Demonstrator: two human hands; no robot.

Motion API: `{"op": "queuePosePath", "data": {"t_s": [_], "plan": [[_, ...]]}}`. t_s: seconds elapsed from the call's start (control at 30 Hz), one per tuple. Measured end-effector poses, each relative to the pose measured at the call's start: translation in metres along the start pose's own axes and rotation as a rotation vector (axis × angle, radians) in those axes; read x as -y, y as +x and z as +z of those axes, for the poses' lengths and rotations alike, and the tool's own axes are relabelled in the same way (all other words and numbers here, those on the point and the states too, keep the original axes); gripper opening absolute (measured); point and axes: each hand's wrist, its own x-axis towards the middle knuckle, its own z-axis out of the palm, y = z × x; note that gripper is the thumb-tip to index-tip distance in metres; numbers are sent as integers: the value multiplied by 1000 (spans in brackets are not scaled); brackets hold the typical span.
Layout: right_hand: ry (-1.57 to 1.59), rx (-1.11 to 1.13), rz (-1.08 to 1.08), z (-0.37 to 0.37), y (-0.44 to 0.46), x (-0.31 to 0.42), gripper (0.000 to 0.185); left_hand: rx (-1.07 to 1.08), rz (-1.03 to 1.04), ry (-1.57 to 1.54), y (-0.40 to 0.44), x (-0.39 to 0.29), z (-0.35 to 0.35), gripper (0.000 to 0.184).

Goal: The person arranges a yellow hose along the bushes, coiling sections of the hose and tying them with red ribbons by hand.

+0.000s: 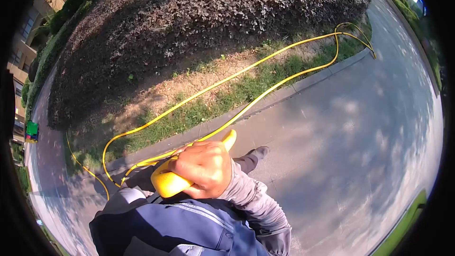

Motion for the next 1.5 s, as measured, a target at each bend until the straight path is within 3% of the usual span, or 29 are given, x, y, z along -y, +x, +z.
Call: {"op": "queuePosePath", "data": {"t_s": [0.2, 0.47, 0.53, 0.63, 0.7, 0.8, 0.87, 1.03, 1.13, 1.27, 1.33, 1.5], "plan": [[-172, 0, 92, -204, -54, -18, 24, -77, 66, 82, 117, 48, 152, 19], [-216, -97, 45, -436, -163, -65, 25, -59, 111, 277, 289, 110, 355, 18], [-188, -82, 22, -515, -196, -71, 21, -33, 138, 289, 332, 145, 394, 18], [-46, -303, -3, -643, -241, -77, 15, 23, 200, 260, 391, 213, 452, 19], [6, -384, 16, -730, -263, -78, 16, -9, 282, 267, 400, 289, 560, 22], [-80, -467, 152, -842, -284, -83, 21, -9, 358, 65, 452, 360, 632, 16], [-140, -467, 121, -903, -298, -97, 24, -128, 411, -85, 471, 404, 689, 15], [-70, -456, 95, -1031, -347, -154, 25, 113, 140, -110, 581, 467, 723, 12], [-75, -463, 115, -1123, -372, -190, 24, 223, 83, -37, 662, 511, 786, 11], [-202, -427, 213, -1268, -413, -222, 22, 84, 129, -13, 786, 560, 893, 12], [-283, -424, 275, -1347, -436, -223, 19, -89, 104, 113, 827, 592, 973, 14], [-376, -610, 300, -1524, -486, -213, 17, -166, 109, 212, 923, 660, 1158, 17]]}}
